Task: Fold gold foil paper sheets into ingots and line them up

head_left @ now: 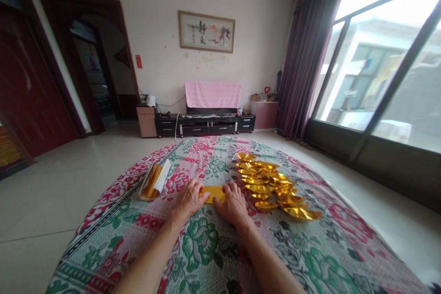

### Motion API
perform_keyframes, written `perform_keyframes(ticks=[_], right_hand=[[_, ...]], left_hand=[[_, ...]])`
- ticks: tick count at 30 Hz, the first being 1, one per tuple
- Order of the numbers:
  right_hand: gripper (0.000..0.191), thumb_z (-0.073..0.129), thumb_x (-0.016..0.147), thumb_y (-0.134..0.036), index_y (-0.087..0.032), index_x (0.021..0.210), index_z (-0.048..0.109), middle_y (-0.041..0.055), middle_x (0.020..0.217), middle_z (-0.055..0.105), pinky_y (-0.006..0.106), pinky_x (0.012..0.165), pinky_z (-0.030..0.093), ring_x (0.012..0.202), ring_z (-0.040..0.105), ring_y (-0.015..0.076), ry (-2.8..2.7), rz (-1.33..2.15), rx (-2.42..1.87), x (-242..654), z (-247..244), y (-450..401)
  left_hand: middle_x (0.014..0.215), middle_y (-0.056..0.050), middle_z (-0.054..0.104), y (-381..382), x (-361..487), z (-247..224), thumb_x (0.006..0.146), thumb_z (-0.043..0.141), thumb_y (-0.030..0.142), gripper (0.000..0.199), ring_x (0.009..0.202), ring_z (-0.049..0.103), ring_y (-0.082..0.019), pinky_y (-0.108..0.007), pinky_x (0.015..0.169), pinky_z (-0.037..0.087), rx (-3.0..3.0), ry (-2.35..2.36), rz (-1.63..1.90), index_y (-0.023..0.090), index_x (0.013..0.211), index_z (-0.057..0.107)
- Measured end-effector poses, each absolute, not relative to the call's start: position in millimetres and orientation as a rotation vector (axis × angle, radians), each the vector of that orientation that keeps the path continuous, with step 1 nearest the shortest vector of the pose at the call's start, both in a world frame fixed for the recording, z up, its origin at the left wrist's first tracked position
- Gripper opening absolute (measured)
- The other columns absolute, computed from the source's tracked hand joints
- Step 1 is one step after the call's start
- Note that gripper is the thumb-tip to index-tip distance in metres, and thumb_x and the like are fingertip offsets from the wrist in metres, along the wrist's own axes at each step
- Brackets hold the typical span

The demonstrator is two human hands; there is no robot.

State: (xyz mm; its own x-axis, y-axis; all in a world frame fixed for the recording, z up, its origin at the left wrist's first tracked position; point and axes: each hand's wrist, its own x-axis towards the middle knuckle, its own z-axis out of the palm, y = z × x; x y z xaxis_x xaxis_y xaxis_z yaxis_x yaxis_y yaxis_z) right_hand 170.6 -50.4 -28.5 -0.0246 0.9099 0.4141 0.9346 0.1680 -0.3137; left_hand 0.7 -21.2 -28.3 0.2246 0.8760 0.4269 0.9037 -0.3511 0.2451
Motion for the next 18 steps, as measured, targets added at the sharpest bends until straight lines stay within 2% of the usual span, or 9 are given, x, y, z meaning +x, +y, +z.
perform_keyframes(ticks=[8,18], right_hand=[[0.036,0.051,0.075,-0.049,-0.02,0.095,0.054,0.0087,0.108,0.051,0.034,0.082,0.036,0.096,0.049,0.0238,-1.917,-0.065,-1.719,170.8,-30.4,-51.8],[0.036,0.051,0.077,-0.047,-0.021,0.101,0.055,0.0099,0.117,0.049,0.034,0.085,0.036,0.104,0.046,0.0248,-1.935,-0.053,-1.73,171.1,-29.4,-55.9]], left_hand=[[0.095,-0.004,0.056,-31.8,-0.5,-26.4,0.077,0.054,0.047,0.029,0.088,0.053,-0.021,-0.034,0.082,0.04,-2.417,-1.693,-0.768,0.022,0.091,0.059],[0.091,-0.004,0.054,-33.0,-1.6,-29.0,0.076,0.051,0.055,0.034,0.085,0.053,-0.02,-0.033,0.079,0.04,-2.446,-1.633,-0.805,0.022,0.086,0.057]])
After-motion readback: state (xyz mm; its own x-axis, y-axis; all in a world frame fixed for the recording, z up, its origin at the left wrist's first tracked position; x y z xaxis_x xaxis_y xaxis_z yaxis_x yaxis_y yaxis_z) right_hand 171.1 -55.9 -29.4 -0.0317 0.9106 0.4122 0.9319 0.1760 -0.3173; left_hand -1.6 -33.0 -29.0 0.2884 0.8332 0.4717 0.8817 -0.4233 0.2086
